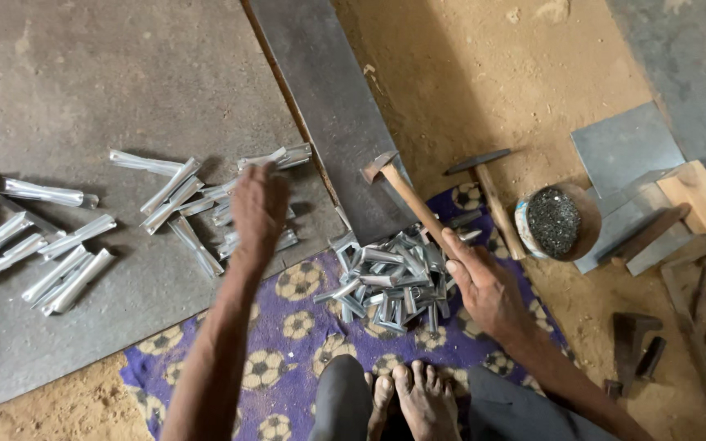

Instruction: The person sits on the floor and hammers small metal strips flat on a steel plate using a hammer, placing finished strips in a pile to the side and picking new strips one at a time from a pile on the mat.

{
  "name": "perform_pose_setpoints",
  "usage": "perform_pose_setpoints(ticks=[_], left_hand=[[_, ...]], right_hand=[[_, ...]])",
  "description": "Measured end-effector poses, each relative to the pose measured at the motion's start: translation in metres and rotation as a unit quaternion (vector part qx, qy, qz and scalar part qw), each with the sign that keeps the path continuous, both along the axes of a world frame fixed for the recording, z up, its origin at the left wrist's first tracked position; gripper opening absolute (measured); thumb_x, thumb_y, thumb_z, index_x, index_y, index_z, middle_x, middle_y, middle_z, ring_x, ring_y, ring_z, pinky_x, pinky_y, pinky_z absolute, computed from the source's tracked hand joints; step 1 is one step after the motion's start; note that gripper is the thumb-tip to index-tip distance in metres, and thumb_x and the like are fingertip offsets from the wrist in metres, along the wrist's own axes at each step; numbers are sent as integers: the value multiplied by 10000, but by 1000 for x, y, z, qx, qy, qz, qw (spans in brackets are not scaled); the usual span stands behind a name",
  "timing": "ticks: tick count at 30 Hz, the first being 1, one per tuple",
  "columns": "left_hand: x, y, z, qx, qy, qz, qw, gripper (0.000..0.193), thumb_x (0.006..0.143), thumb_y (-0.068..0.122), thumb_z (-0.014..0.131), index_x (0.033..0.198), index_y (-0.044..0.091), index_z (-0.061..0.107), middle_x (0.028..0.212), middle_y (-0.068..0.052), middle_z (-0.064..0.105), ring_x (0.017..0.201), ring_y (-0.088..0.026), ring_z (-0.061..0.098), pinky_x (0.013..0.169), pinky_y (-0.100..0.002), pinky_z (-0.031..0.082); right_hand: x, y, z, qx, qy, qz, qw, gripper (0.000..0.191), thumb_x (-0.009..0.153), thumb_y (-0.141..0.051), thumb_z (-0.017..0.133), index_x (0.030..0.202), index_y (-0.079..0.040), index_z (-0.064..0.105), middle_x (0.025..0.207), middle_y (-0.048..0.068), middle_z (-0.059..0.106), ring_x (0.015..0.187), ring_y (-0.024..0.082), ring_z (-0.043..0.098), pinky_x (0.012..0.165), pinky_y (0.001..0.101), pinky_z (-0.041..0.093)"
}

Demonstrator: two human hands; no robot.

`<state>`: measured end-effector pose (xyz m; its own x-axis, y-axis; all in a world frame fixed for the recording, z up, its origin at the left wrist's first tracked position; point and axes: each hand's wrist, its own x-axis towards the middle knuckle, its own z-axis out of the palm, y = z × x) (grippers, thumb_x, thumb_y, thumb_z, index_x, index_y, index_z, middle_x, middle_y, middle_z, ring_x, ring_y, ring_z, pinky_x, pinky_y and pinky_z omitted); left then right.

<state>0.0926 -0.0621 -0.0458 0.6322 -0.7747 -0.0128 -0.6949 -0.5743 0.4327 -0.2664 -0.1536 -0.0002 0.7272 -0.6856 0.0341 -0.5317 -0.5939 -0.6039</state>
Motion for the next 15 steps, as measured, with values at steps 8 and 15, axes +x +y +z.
perform_pose_setpoints(ticks=[8, 15], left_hand=[[23, 46, -17, 27, -138, -50, 989, 225, 985, 253, 632, 1126, 78, 643, 999, -116, 631, 902, -264, 584, 808, -457, 447], [20, 94, -13, -173, -159, -6, 972, 171, 1085, 223, 622, 1057, 66, 562, 1032, -136, 624, 878, -242, 547, 774, -423, 454]], right_hand=[[1, 9, -5, 1, -40, 17, 999, 537, 1000, -111, 608, 1519, -99, 472, 1149, 206, 698, 846, 262, 728, 649, 311, 635], [1, 13, 6, -3, -29, 11, 1000, 552, 985, -112, 622, 1520, -117, 483, 1093, 200, 695, 874, 312, 711, 692, 386, 584]])
